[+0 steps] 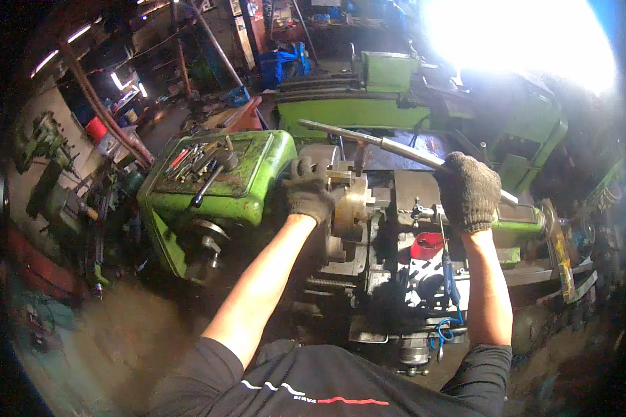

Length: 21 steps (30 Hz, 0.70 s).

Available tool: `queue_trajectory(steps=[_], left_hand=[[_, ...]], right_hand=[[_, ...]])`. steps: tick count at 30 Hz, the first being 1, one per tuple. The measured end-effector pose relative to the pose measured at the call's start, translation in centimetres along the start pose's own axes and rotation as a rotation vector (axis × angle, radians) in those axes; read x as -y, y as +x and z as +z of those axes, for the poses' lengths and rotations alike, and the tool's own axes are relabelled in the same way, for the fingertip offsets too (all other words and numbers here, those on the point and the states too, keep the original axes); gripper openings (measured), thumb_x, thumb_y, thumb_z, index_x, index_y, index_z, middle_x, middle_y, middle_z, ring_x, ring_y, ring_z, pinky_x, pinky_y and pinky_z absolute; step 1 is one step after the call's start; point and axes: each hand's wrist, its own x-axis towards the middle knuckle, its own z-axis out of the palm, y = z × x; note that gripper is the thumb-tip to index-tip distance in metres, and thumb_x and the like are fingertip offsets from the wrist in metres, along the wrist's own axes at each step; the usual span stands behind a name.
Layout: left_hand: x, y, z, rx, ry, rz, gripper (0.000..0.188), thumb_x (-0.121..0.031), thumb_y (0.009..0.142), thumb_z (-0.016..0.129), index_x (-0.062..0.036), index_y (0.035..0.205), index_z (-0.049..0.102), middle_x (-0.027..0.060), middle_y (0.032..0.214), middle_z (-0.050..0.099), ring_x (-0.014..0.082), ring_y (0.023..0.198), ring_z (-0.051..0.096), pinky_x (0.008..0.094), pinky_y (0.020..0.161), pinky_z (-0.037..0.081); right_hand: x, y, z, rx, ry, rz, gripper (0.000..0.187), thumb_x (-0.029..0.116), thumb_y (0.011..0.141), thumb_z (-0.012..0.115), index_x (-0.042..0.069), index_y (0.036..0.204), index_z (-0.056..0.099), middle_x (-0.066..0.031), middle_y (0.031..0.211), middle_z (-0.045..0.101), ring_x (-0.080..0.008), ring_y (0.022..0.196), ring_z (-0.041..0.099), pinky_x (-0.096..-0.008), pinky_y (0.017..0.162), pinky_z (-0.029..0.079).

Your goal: The person operates a green metal lathe in a workshop, using a wrench to tighten the chuck and a blue pneumatic tool to adjust components. The person repeatedly rotates the chuck by hand and uses the wrench to secure parts while the machine runs.

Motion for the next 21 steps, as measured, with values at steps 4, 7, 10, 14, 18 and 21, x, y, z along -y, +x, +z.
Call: queue_trajectory(steps=[4,7,10,14,18,21], left_hand=[[0.7,-1.4,1.2,-0.011,-0.017,-0.01,0.076,-0.052,0.081,0.083,-0.0167,0.143,0.058,0.0182,0.156,0.043,0.044,0.149,0.034,0.0686,0.117,0.035],[-0.9,-2.1,-0.4,0.125,-0.016,-0.096,0.071,-0.045,0.086,0.08,-0.0163,0.145,0.055,0.0165,0.155,0.043,0.0457,0.151,0.031,0.0713,0.108,0.042],[-0.3,-3.3,0.2,0.03,0.019,-0.058,0.07,-0.044,0.085,0.081,-0.0157,0.144,0.056,0.0164,0.154,0.043,0.0441,0.152,0.032,0.0702,0.108,0.042],[-0.2,-4.0,0.1,-0.01,-0.06,-0.004,0.073,-0.039,0.081,0.083,-0.0165,0.145,0.055,0.0159,0.153,0.042,0.0442,0.15,0.033,0.0688,0.11,0.04],[0.0,-4.8,0.9,-0.056,0.032,0.011,0.069,-0.039,0.083,0.078,-0.0155,0.145,0.058,0.0184,0.154,0.043,0.0493,0.152,0.032,0.0724,0.105,0.043],[0.0,-4.9,1.0,-0.072,0.022,0.038,0.069,-0.039,0.084,0.077,-0.0127,0.145,0.057,0.0199,0.153,0.044,0.0506,0.152,0.032,0.0725,0.108,0.041]], right_hand=[[0.2,1.6,1.5,0.112,-0.006,0.023,0.021,0.034,0.088,0.079,0.013,0.092,0.076,-0.0127,0.083,0.073,-0.0375,0.084,0.073,-0.0511,0.076,0.056],[-0.5,2.0,3.6,0.145,0.006,-0.018,0.021,0.035,0.088,0.079,0.014,0.092,0.076,-0.0125,0.083,0.073,-0.0376,0.083,0.073,-0.051,0.075,0.055],[0.4,2.4,5.4,0.126,0.09,-0.041,0.02,0.035,0.087,0.08,0.016,0.089,0.077,-0.0121,0.081,0.073,-0.037,0.081,0.073,-0.0509,0.074,0.055],[0.6,2.8,7.1,0.123,0.134,-0.084,0.019,0.034,0.084,0.082,0.016,0.087,0.077,-0.0114,0.08,0.072,-0.0371,0.081,0.073,-0.051,0.073,0.054],[0.6,2.8,8.8,0.109,0.145,-0.125,0.017,0.031,0.086,0.08,0.015,0.087,0.075,-0.0121,0.08,0.072,-0.0375,0.08,0.073,-0.052,0.072,0.054],[0.9,2.6,9.4,0.124,0.196,-0.137,0.016,0.031,0.087,0.077,0.015,0.089,0.074,-0.0125,0.079,0.071,-0.0375,0.079,0.072,-0.0522,0.071,0.053]])
